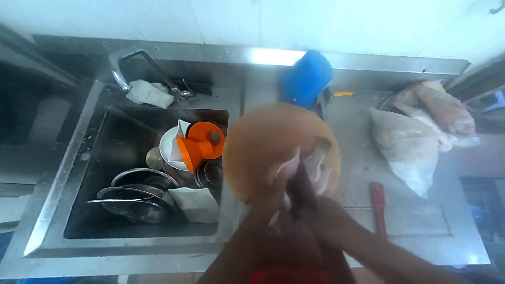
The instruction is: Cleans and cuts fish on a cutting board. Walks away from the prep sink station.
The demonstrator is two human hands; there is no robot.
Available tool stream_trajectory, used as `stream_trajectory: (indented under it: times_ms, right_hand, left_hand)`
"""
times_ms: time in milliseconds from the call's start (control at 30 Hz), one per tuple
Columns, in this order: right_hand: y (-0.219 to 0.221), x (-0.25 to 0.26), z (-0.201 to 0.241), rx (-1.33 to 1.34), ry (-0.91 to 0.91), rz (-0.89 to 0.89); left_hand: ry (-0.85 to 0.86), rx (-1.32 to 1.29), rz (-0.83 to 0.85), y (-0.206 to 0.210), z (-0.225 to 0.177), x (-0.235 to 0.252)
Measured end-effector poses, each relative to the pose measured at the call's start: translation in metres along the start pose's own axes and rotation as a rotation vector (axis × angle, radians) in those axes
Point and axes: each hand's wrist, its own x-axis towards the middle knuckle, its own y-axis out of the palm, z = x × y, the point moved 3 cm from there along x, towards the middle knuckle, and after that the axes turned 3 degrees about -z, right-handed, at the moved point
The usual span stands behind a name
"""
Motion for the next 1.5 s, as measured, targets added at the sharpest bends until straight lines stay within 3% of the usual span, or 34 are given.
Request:
stream_trajectory:
  times_ms: [133, 367, 433, 500, 633, 800, 967, 1233, 1500]
  right_hand:
    - [0.018, 0.016, 0.002, 0.001, -0.027, -0.118]
    - [0.014, 0.008, -0.034, 0.127, -0.003, -0.082]
    - [0.008, 0.004, -0.045, 0.080, 0.047, -0.096]
    - [0.001, 0.005, -0.049, -0.012, 0.053, -0.136]
    - [-0.009, 0.020, -0.054, -0.148, 0.006, -0.159]
    - [-0.015, 0.024, -0.040, -0.231, 0.024, -0.126]
    - [-0.035, 0.009, -0.035, -0.286, 0.035, 0.011]
    - [-0.071, 0.070, -0.021, -0.483, -0.135, 0.090]
    - [-0.087, 0.049, -0.016, -0.611, -0.082, 0.254]
  left_hand:
    - [0.000, -0.048, -0.010, 0.003, 0.004, 0.002]
    - [-0.040, 0.655, -0.038, 0.010, -0.033, -0.031]
    - [0.110, 0.726, -0.187, 0.009, -0.020, -0.040]
    - [0.293, 0.738, -0.301, 0.008, -0.006, -0.044]
    - [0.455, 0.778, -0.300, 0.010, 0.008, -0.048]
    - [0.536, 0.810, -0.363, 0.009, 0.010, -0.050]
    - [0.603, 0.679, -0.368, 0.007, 0.015, -0.052]
    - [0.665, 0.668, -0.367, 0.006, 0.023, -0.053]
    - [0.758, 0.611, -0.392, 0.004, 0.029, -0.059]
